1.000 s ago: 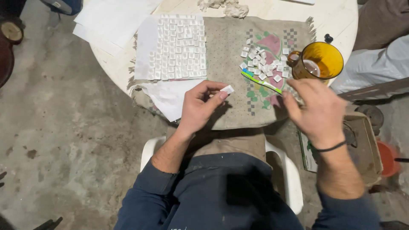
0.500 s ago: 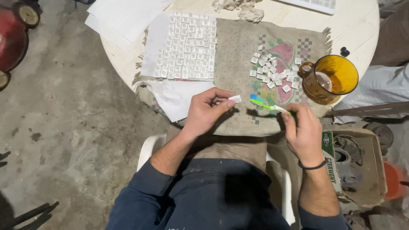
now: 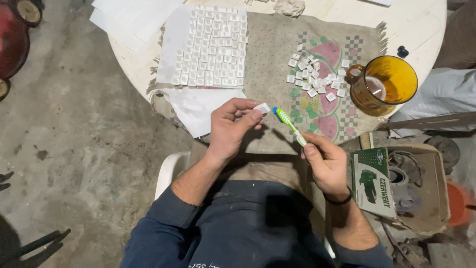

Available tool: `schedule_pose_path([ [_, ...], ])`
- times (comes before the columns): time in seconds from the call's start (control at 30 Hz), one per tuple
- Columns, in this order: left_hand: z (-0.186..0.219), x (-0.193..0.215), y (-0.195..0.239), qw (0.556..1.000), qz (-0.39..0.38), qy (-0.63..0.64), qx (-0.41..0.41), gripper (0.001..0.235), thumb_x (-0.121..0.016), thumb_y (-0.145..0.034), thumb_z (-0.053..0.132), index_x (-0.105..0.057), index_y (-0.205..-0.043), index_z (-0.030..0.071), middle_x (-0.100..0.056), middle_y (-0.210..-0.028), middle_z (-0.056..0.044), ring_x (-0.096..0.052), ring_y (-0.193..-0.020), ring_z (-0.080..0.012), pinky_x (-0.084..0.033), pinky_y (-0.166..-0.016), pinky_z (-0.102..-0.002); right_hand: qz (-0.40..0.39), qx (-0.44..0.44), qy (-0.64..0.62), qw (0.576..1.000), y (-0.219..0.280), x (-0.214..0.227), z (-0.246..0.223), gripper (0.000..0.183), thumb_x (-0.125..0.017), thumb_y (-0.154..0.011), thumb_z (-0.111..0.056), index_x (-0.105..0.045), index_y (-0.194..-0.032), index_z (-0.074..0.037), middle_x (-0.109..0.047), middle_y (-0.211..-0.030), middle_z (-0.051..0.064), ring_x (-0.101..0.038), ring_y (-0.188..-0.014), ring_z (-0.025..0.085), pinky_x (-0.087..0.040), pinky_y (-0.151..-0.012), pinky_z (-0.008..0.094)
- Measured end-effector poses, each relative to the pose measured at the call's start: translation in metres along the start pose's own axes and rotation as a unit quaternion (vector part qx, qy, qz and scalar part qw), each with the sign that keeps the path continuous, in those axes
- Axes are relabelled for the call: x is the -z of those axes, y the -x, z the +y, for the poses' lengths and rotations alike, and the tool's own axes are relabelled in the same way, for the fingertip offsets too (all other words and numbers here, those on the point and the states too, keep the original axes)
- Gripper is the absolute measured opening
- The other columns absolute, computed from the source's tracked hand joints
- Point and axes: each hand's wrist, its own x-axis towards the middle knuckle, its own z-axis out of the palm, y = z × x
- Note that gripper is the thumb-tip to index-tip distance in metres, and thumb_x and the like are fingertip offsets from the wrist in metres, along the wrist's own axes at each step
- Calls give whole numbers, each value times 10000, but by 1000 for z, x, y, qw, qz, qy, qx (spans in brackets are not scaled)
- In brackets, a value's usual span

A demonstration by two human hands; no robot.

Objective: Cleaning individual keyboard keys using a toothbrush and a paper towel.

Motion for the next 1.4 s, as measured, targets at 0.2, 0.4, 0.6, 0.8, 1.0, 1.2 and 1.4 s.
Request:
schedule_pose_path([
  [0.2, 3, 1, 0, 1000, 20, 11, 3, 221, -739, -975, 83, -676, -1146, -41, -753, -1004, -125, -713, -847, -139, -600, -748, -277, 24, 29, 69, 997, 0, 4, -9, 283, -633, -1023, -122, -705, -1253, 27, -699, -902, 37, -609, -788, 82, -498, -733, 235],
  [0.4, 0, -3, 6, 1000, 14, 4, -4, 214, -746, -971, 86, -672, -1127, -41, -753, -1003, -125, -711, -846, -137, -597, -743, -278, 25, 75, 145, 986, -6, 4, -21, 278, -652, -1004, -139, -723, -1229, 9, -713, -888, 57, -618, -772, 97, -500, -722, 245],
  [0.6, 24, 45, 16, 995, 39, -85, -36, 195, -750, -975, 63, -692, -1133, -35, -748, -950, -107, -693, -828, -118, -585, -751, -261, 25, 80, 271, 959, -22, 28, -42, 235, -692, -992, -184, -750, -1183, -60, -738, -916, 85, -674, -793, 157, -512, -725, 263],
  [0.8, 70, 120, 65, 971, 71, -217, -65, 186, -745, -966, 45, -706, -1133, -29, -750, -960, -74, -701, -854, -103, -575, -770, -248, 7, 181, 541, 821, -45, 24, -59, 229, -749, -985, -249, -778, -1179, -132, -728, -1015, 84, -673, -955, 277, -519, -869, 387],
  [1.0, 65, 161, 84, 972, 145, -172, -65, 176, -743, -965, 46, -695, -1119, -24, -744, -955, -62, -696, -828, -100, -581, -757, -253, -67, 320, 485, 811, -81, -84, -89, 352, -761, -912, -275, -730, -1207, -85, -715, -1194, 117, -667, -1066, 310, -510, -913, 436],
  [1.2, 71, 161, 81, 975, 131, -160, -83, 176, -734, -967, 48, -698, -1127, -16, -750, -996, -60, -702, -849, -104, -590, -779, -258, -91, 399, 444, 797, -103, -159, -96, 370, -770, -821, -225, -722, -1158, -78, -710, -1166, 120, -664, -1051, 324, -514, -878, 429],
  [1.4, 60, 162, 78, 989, 81, -122, -35, 169, -736, -964, 40, -704, -1122, -10, -754, -1022, -74, -702, -894, -122, -579, -816, -281, -71, 178, 300, 934, -95, -123, -96, 184, -716, -935, -139, -733, -1098, -57, -731, -975, 68, -633, -799, 171, -491, -712, 310],
])
